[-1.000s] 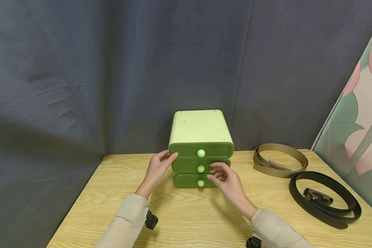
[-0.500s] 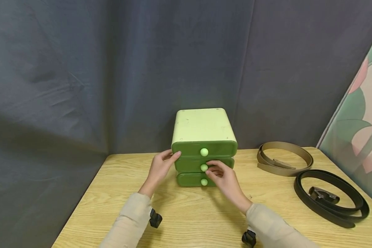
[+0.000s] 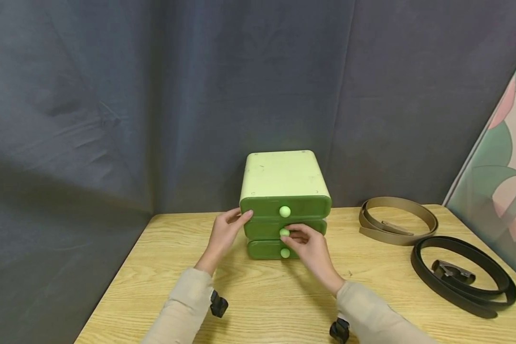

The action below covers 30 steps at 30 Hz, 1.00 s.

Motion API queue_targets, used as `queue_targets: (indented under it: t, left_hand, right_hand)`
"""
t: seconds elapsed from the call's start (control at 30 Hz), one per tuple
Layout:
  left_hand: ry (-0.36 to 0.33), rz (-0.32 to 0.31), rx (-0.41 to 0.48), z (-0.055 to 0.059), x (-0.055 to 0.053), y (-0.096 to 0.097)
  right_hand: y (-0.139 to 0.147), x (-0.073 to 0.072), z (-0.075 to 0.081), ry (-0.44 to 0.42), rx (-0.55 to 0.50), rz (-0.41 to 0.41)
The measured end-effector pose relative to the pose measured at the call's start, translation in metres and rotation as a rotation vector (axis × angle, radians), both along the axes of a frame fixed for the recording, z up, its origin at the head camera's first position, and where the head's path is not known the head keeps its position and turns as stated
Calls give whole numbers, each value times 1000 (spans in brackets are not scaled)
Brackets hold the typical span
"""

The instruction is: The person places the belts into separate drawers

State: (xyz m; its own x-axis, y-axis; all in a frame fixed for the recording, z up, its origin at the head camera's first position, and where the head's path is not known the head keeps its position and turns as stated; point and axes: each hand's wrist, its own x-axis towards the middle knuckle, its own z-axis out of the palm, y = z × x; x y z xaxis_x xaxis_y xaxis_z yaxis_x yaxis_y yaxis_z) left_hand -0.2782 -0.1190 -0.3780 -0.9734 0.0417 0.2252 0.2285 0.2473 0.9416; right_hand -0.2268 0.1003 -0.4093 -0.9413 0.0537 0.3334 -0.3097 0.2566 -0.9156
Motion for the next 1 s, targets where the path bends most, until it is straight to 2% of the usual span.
queue_targets:
  t: [0.27,0.47,0.67,1.0]
  left_hand:
    - [-12,6,5,-1,1,2]
    - [-11,12,8,-1,1,2]
    - [-7,8,8,0,1,2]
    - [-18,1,6,1,1,-1]
  right_hand:
    - [-2,-3,0,12,-12,-54]
    - [-1,-3,-1,1,-30,-47]
    - [0,0,1,-4,-59,-42]
    - [1,11,2,-15,-31,-34]
